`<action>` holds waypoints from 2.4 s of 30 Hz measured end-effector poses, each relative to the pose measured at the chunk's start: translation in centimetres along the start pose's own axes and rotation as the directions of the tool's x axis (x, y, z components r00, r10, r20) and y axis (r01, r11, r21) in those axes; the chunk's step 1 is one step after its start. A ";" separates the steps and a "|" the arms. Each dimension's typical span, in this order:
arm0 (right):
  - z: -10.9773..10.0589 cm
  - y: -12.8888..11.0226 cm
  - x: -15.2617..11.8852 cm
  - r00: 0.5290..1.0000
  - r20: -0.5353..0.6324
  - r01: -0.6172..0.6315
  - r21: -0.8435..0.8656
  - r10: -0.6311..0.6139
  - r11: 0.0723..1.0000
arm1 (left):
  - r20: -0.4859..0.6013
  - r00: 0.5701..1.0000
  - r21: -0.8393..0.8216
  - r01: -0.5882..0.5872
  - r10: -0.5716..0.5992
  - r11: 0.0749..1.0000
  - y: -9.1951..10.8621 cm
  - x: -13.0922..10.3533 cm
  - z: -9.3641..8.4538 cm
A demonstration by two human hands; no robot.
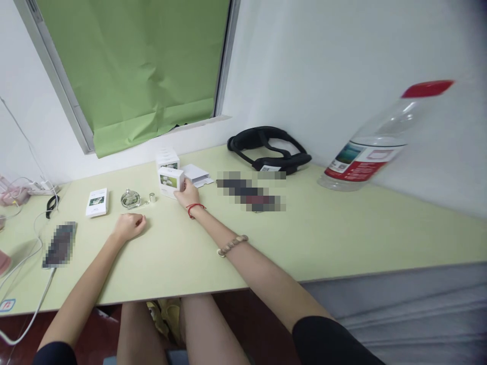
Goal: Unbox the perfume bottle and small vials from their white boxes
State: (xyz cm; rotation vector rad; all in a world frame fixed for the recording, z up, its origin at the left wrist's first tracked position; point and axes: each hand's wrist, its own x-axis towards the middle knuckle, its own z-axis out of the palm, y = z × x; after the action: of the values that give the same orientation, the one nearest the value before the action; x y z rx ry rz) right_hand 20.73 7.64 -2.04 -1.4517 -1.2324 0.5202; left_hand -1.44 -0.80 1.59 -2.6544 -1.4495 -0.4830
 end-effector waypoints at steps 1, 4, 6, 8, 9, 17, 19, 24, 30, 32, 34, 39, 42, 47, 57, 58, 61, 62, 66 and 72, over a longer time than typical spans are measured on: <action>-0.2 0.0 0.0 1.000 -0.012 -0.002 0.022 0.003 1.000 | -0.001 1.000 0.003 0.000 0.000 1.000 0.0 0.0 0.0; -0.5 -0.1 -0.2 0.999 -0.047 -0.022 0.067 0.025 0.998 | -0.001 1.000 0.011 0.000 0.000 1.000 0.0 0.0 0.0; -0.7 -0.3 -0.4 0.996 -0.074 -0.035 0.104 0.042 0.994 | 0.004 1.000 0.010 0.001 -0.001 1.000 0.0 0.0 -0.1; -0.9 -0.6 -0.6 0.993 -0.105 -0.031 0.148 0.047 0.989 | 0.007 1.000 0.008 0.003 -0.003 1.000 0.0 0.0 -0.1; -1.0 -0.7 -0.7 0.992 -0.122 -0.018 0.167 0.039 0.986 | 0.009 1.000 0.008 0.003 -0.003 1.000 0.0 0.0 -0.1; -1.5 -1.3 -1.4 0.971 -0.010 0.228 0.319 -0.237 0.920 | -0.041 0.998 -0.015 0.041 -0.041 0.999 0.2 -0.1 0.0; -1.3 -1.7 -1.9 0.955 0.071 0.248 0.350 -0.289 0.903 | -0.091 0.994 -0.057 0.052 -0.057 0.997 0.3 -0.2 -0.1; -0.6 -3.0 -4.0 0.891 0.221 0.295 0.381 -0.397 0.876 | -0.233 0.971 -0.150 0.018 -0.053 0.988 0.0 -0.5 -0.2; 0.0 -4.5 -6.4 0.790 0.332 0.406 0.346 -0.515 0.846 | -0.459 0.888 -0.091 -0.014 -0.030 0.996 -0.4 -0.3 -0.1; 0.0 -4.9 -7.0 0.768 0.341 0.446 0.323 -0.543 0.834 | -0.503 0.864 -0.055 -0.046 0.012 0.997 -0.3 -0.2 -0.1; -0.1 -5.4 -7.4 0.768 0.322 0.472 0.300 -0.553 0.829 | -0.523 0.851 -0.029 -0.080 0.053 0.996 -0.2 -0.1 -0.2; -0.2 -6.3 -7.9 0.819 0.181 0.500 0.237 -0.544 0.833 | -0.534 0.839 -0.021 -0.139 0.107 0.990 0.0 -0.1 -0.2; -0.1 -6.5 -7.9 0.799 0.162 0.546 0.208 -0.579 0.811 | -0.527 0.842 -0.046 -0.165 0.116 0.985 -0.1 -0.2 -0.2; 0.0 -6.3 -8.0 0.771 0.125 0.606 0.159 -0.625 0.779 | -0.513 0.850 -0.040 -0.163 0.120 0.986 -0.1 -0.2 -0.2; -0.4 -7.0 -7.7 0.556 -0.089 0.816 -0.132 -0.827 0.563 | -0.582 0.771 0.011 -0.311 0.259 0.950 -0.2 -0.1 -0.4; -0.5 -7.1 -7.8 0.525 -0.100 0.831 -0.153 -0.845 0.535 | -0.594 0.753 0.026 -0.334 0.283 0.942 -0.2 -0.1 -0.3; -0.7 -7.5 -8.3 0.460 -0.121 0.855 -0.208 -0.880 0.476 | -0.639 0.702 0.035 -0.382 0.314 0.924 -0.2 -0.2 0.1; -0.8 -7.8 -8.4 0.440 -0.132 0.860 -0.221 -0.888 0.459 | -0.651 0.697 0.015 -0.384 0.300 0.923 -0.2 -0.2 0.3; -1.3 -8.7 -8.9 0.383 -0.178 0.874 -0.249 -0.906 0.418 | -0.649 0.730 -0.105 -0.363 0.213 0.926 0.0 -0.2 0.7; -2.0 -9.6 -9.2 0.302 -0.149 0.895 -0.297 -0.942 0.333 | -0.502 0.823 -0.095 -0.358 0.266 0.929 0.5 -0.3 -0.2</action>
State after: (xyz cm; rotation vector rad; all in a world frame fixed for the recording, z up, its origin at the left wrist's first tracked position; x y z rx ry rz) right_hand 15.33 -2.87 4.42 -0.6290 -1.6347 -0.6293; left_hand -1.26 -1.33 1.71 -2.5572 -0.8356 -1.1885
